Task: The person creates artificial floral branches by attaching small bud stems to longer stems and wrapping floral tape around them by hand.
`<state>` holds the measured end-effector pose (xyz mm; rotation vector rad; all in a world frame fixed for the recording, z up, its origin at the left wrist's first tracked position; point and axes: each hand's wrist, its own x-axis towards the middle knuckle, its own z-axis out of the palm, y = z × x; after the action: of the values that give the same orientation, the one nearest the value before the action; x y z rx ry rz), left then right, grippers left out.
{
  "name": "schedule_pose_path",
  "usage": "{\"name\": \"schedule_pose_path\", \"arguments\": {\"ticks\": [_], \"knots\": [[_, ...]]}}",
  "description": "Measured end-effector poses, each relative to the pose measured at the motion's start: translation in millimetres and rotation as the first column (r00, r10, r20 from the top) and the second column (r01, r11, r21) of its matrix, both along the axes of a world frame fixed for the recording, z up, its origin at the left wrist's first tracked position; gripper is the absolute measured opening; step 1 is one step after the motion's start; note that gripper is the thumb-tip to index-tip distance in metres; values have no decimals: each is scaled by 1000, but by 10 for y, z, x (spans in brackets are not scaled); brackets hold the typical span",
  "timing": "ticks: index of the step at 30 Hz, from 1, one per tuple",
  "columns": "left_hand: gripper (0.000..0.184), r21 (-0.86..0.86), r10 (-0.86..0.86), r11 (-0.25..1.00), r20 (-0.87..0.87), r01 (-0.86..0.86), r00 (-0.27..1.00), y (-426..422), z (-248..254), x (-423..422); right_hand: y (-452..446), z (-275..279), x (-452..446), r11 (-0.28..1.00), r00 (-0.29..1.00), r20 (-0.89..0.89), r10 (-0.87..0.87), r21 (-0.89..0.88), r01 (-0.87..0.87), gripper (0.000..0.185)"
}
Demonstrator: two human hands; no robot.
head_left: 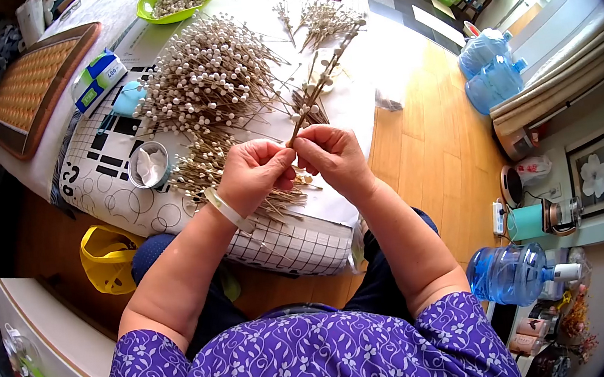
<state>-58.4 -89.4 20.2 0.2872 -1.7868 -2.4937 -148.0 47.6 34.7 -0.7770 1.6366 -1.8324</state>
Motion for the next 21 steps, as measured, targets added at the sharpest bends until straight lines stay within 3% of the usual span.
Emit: {"name": "schedule_pose_path", "arguments": {"ticks": [7,11,13,15,17,21], "knots": [[15,-124,40,991,-68,-48,997,39,-13,-8,-16,-114,-21,998,994,112,13,-56,-7,12],[15,-136,-13,991,-89,1,996,27,25,17,-1,-104,-30,996,997,77,29,-84,-22,12],[15,119,-158,980,-8,158,987,-28,4,16,4,-95,-18,991,996,77,39,-130,-28,12],[16,174,-186,968,24,179,982,-69,10,13,5,-90,-4,991,995,85,61,-128,-49,12],[16,264,-324,917,51,300,945,-99,24,21,3,-83,3,989,992,93,83,-127,-71,11],[15,141,-216,968,44,208,975,-89,28,58,15,-66,-76,992,994,21,104,-69,-102,13]]}}
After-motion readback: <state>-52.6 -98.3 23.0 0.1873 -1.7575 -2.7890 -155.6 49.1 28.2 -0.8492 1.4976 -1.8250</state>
